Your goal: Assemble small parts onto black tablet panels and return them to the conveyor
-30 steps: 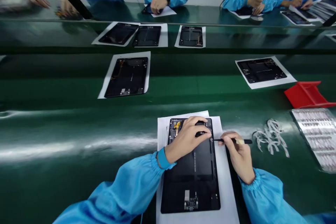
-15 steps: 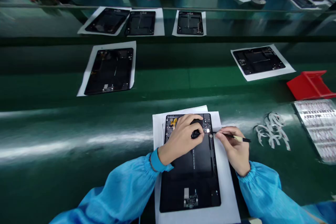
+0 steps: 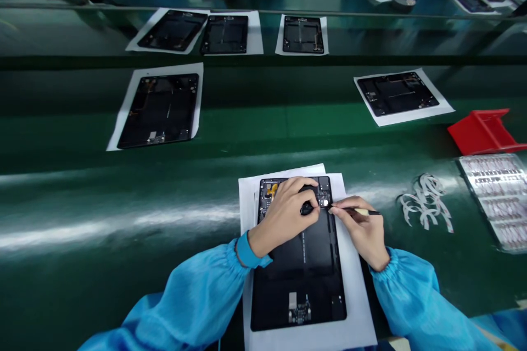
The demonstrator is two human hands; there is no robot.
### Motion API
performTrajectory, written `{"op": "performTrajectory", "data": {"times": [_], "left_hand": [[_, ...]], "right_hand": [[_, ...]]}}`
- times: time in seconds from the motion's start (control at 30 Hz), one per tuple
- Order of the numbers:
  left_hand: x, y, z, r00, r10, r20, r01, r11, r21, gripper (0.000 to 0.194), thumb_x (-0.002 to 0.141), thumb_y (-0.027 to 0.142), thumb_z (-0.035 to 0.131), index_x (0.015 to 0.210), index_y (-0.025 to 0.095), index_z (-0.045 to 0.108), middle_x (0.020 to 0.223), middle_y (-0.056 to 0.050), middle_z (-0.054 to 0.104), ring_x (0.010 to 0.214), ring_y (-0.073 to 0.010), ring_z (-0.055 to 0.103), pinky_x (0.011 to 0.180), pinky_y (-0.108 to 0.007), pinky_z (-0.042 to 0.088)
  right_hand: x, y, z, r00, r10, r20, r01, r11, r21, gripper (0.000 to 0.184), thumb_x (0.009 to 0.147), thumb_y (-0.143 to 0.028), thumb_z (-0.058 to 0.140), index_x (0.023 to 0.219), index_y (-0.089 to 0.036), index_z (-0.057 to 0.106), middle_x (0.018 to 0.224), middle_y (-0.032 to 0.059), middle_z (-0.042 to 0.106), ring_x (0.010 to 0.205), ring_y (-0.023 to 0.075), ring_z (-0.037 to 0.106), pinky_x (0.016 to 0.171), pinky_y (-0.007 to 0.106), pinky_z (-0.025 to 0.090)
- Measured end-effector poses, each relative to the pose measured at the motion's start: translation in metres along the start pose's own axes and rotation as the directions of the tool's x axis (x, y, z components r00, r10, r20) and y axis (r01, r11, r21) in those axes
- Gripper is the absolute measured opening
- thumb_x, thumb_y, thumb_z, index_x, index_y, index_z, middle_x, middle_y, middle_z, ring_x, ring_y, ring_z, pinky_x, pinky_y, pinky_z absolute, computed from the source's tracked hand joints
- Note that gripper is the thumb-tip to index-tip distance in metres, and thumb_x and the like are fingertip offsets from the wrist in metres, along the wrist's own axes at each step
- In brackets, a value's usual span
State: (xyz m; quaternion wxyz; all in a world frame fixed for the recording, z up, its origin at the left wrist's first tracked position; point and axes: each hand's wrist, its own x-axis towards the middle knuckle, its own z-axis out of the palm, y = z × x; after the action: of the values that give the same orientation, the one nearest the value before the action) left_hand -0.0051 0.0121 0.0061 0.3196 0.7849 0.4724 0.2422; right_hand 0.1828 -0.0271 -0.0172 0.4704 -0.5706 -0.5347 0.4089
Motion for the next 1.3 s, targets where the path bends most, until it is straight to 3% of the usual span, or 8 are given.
{"op": "performTrajectory", "data": {"times": [0.23,0.5,0.63,0.87,1.0,1.1,1.17,1.3], "left_hand": [[-0.001,0.000,0.003,1.000,0.020,-0.013,-0.019,0.999,0.025,0.011,0.077,0.012,0.063,0.073,0.020,0.058,0.118,-0.004,0.060,0.115,-0.0244,0.051,0.096,-0.041,0.038],[0.002,0.000,-0.001,1.000,-0.018,-0.014,0.017,0.999,-0.031,0.018,0.077,0.012,0.066,0.085,0.022,0.053,0.113,-0.003,0.062,0.110,-0.0237,0.053,0.092,-0.040,0.038],[0.003,0.001,-0.001,0.999,-0.045,-0.026,0.043,0.997,-0.063,0.025,0.074,0.009,0.067,0.082,0.022,0.048,0.107,-0.003,0.062,0.105,-0.0237,0.055,0.089,-0.040,0.039],[0.003,0.000,0.001,1.000,-0.011,-0.027,0.009,0.999,-0.043,0.017,0.077,0.012,0.065,0.082,0.022,0.053,0.113,-0.003,0.061,0.109,-0.0246,0.054,0.092,-0.041,0.039],[-0.009,-0.003,-0.010,0.998,0.059,-0.038,-0.057,0.998,0.038,0.013,0.083,0.017,0.063,0.094,0.023,0.059,0.120,-0.004,0.058,0.116,-0.0243,0.051,0.098,-0.042,0.037],[-0.020,-0.009,-0.017,0.998,0.027,-0.062,-0.020,0.992,0.124,0.012,0.088,0.022,0.060,0.100,0.023,0.060,0.122,-0.006,0.057,0.117,-0.0254,0.049,0.100,-0.044,0.035],[-0.024,-0.013,-0.018,0.999,-0.018,-0.049,0.025,0.990,0.140,0.018,0.087,0.025,0.063,0.105,0.022,0.060,0.123,-0.007,0.056,0.118,-0.0263,0.049,0.100,-0.045,0.036],[-0.023,-0.016,-0.014,0.996,-0.079,-0.046,0.084,0.990,0.111,0.008,0.084,0.024,0.068,0.091,0.022,0.064,0.125,-0.006,0.054,0.119,-0.0273,0.047,0.100,-0.046,0.035]], "right_hand": [[0.001,0.000,-0.007,0.998,-0.045,0.041,0.045,0.999,-0.008,0.006,0.081,-0.023,0.072,0.078,-0.020,0.069,0.078,0.0021,0.070,0.077,0.0171,0.067,0.070,0.028,0.055],[-0.003,0.000,-0.010,0.997,-0.071,-0.037,0.071,0.997,-0.008,0.007,0.079,-0.023,0.073,0.076,-0.020,0.068,0.075,0.0022,0.069,0.072,0.0175,0.067,0.066,0.029,0.056],[-0.005,0.004,-0.010,0.992,-0.105,-0.069,0.104,0.994,-0.020,0.006,0.079,-0.022,0.073,0.076,-0.020,0.068,0.076,0.0024,0.068,0.073,0.0178,0.066,0.068,0.031,0.056],[-0.005,0.003,-0.009,0.973,-0.160,-0.164,0.151,0.986,-0.063,0.010,0.077,-0.023,0.076,0.073,-0.020,0.067,0.073,0.0015,0.069,0.071,0.0181,0.067,0.066,0.031,0.055],[-0.005,0.000,-0.013,0.963,-0.180,-0.199,0.167,0.983,-0.080,0.018,0.091,-0.031,0.059,0.079,-0.020,0.066,0.076,0.0029,0.068,0.076,0.0184,0.065,0.071,0.032,0.052],[-0.004,-0.004,-0.015,0.973,-0.156,-0.169,0.157,0.988,-0.008,0.036,0.100,-0.033,0.039,0.079,-0.020,0.064,0.077,0.0036,0.067,0.078,0.0180,0.064,0.077,0.034,0.049],[-0.004,-0.008,-0.014,0.978,-0.138,-0.157,0.147,0.988,0.050,0.037,0.101,-0.034,0.036,0.078,-0.020,0.062,0.078,0.0039,0.066,0.079,0.0184,0.063,0.078,0.035,0.048],[-0.007,-0.020,-0.010,0.986,-0.121,-0.111,0.124,0.992,0.017,0.036,0.101,-0.036,0.037,0.077,-0.019,0.059,0.078,0.0042,0.064,0.076,0.0173,0.062,0.074,0.032,0.049]]}}
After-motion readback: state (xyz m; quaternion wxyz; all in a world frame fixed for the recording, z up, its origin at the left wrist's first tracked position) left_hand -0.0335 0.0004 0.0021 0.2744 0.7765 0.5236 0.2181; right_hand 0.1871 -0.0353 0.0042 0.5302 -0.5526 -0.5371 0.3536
